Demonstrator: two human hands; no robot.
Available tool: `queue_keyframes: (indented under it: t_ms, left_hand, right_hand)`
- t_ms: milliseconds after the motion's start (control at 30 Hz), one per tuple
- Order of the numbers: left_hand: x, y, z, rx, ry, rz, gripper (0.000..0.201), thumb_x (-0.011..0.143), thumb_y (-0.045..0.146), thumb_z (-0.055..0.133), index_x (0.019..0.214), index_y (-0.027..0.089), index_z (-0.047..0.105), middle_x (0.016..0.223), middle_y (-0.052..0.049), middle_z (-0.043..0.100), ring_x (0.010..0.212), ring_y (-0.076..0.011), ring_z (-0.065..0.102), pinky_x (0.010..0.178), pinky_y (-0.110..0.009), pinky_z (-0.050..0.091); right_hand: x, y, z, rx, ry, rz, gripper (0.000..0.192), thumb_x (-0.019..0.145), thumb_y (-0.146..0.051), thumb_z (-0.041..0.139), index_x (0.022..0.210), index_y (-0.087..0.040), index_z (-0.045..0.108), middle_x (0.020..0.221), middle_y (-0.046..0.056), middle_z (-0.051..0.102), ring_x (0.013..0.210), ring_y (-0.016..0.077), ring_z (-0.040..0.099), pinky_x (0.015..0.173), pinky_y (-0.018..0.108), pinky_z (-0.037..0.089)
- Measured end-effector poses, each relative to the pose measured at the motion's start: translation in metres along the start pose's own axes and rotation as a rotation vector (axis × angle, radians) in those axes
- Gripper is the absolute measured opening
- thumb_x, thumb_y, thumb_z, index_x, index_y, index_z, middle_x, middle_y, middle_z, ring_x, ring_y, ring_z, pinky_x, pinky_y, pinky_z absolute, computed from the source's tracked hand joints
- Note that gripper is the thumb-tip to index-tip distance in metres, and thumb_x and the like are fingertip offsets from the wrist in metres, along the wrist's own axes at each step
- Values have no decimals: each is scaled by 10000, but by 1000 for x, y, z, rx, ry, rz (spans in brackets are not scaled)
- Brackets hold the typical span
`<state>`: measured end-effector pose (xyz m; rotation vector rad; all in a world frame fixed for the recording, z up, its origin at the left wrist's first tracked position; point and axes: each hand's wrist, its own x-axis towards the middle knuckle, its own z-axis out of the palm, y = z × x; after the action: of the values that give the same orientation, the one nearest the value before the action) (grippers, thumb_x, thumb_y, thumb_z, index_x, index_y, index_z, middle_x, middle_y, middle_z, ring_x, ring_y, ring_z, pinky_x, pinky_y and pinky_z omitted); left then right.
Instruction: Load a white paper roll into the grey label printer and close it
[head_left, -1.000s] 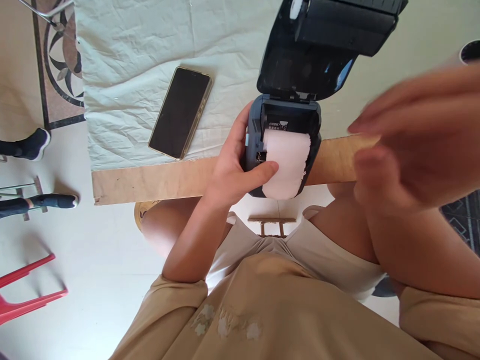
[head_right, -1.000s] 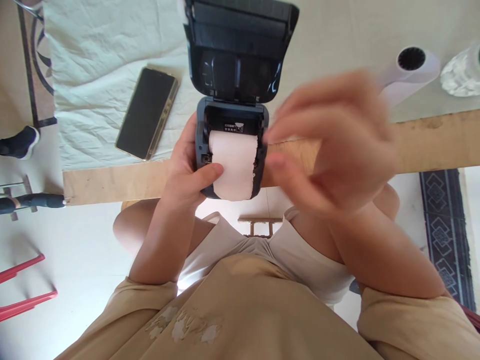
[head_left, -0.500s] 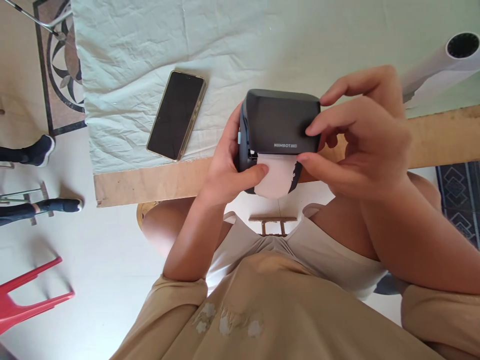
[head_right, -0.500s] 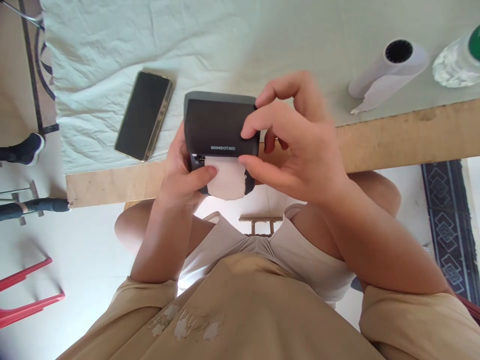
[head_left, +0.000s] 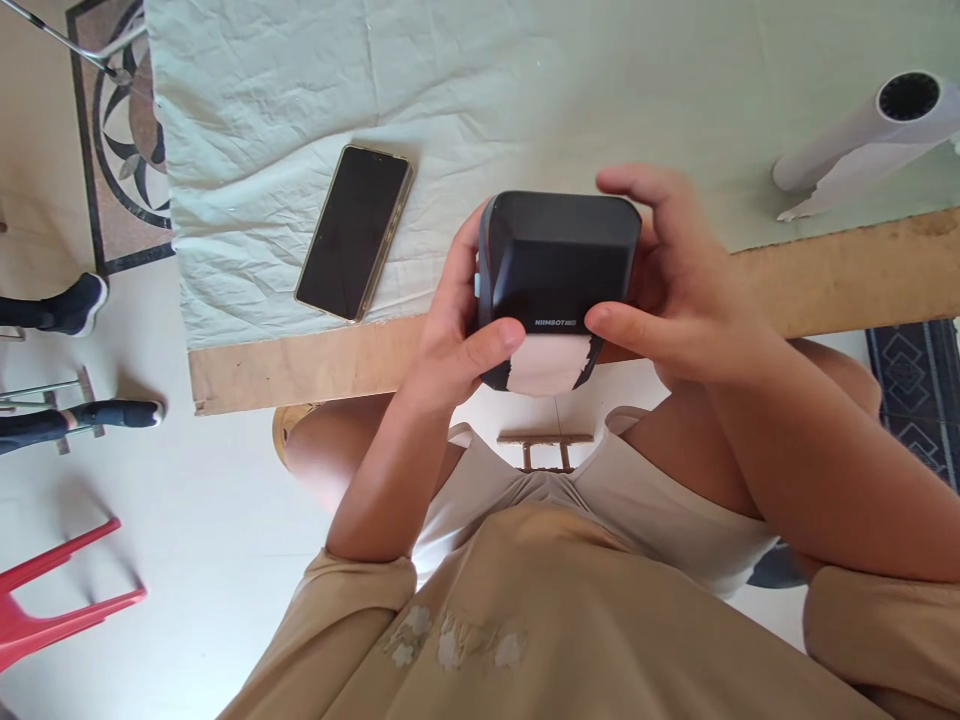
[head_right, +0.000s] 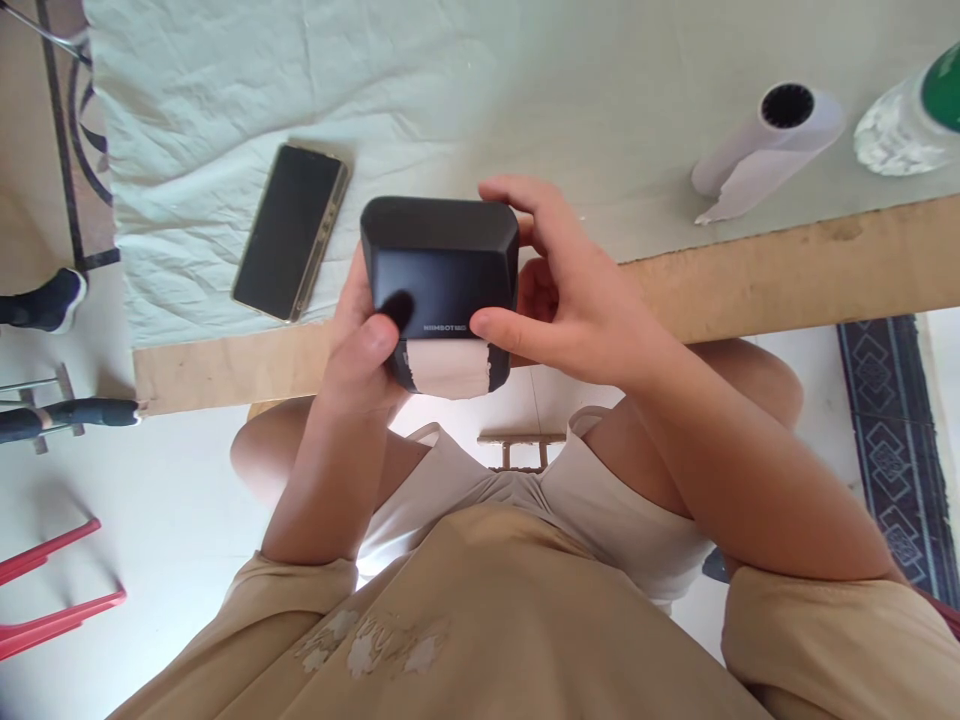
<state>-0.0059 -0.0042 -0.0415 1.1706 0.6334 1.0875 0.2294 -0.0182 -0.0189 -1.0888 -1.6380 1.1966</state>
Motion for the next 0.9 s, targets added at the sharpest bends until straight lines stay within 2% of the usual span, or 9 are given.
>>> queue_keyframes:
  t_ms: [67, 200, 333, 500, 633, 733, 833, 900]
  left_hand:
    - [-1, 2, 7, 1, 41, 23, 715, 908, 738, 824, 1517, 392, 684, 1538, -54, 721, 1457, -389, 714, 1128, -494, 684]
    - [-1, 3, 12, -31, 112, -13, 717, 831, 754, 880, 1421, 375, 731, 1412, -88, 786, 1410, -442, 737, 976, -493, 734]
    - [0, 9, 14, -55, 118, -81, 633, 837, 707, 900, 1361, 387, 745, 1336, -70, 802, 1455, -436, 717, 1005, -503, 738]
    - [1, 12, 12, -73, 134, -128, 556, 842, 633, 930, 1294, 361, 755, 1299, -57, 797, 1459, -425, 722, 1059, -504, 731]
    - [4, 2, 2, -70, 66, -69, 620, 868, 700, 880, 1369, 364, 739, 1356, -59, 797, 1467, -408, 717, 1075, -496, 718]
    - [7, -7, -4, -84, 29, -24, 647, 960, 806, 685, 1405, 342, 752, 1421, -70, 792, 1521, -382, 679, 1190, -498, 662]
    - [9, -10, -5, -119, 86, -21, 580, 1017, 809, 583, 1291, 342, 791, 1253, -59, 830, 1515, -368, 670, 1225, -502, 624]
    - [9, -10, -5, -115, 84, -18, 552, 1000, 816, 612, 1250, 357, 791, 1095, -54, 828, 1439, -378, 699, 1158, -514, 641]
  right_hand:
    - [2, 2, -2, 72, -62, 52, 903, 908, -682, 831, 1636, -378, 391, 1414, 65, 644, 846, 116, 636, 578, 254, 608]
    - [5, 0, -1, 119, -55, 117, 858, 894, -596, 856, 1612, -390, 435, 1355, 56, 622, 892, 125, 626, 611, 248, 633]
    - [4, -8, 2, 115, -30, 182, 823, 895, -507, 856, 1606, -400, 456, 1357, 65, 598, 964, 147, 645, 613, 230, 630]
    - [3, -13, 5, 94, -10, 231, 806, 922, -470, 821, 1631, -396, 444, 1406, 80, 587, 975, 157, 682, 540, 206, 588]
    - [4, 2, 3, 66, -25, 150, 838, 914, -485, 826, 1655, -392, 446, 1451, 71, 625, 897, 139, 707, 558, 239, 618]
    - [3, 13, 0, 55, -12, 55, 848, 923, -517, 834, 1665, -381, 448, 1367, 47, 701, 809, 119, 701, 602, 265, 638]
    - [-1, 13, 0, 60, 72, -28, 735, 968, -572, 794, 1613, -404, 484, 1233, 18, 742, 744, 108, 655, 562, 247, 575]
    - [-4, 11, 0, 42, 127, -87, 636, 953, -528, 816, 1524, -412, 561, 1398, 38, 690, 719, 80, 604, 527, 239, 529]
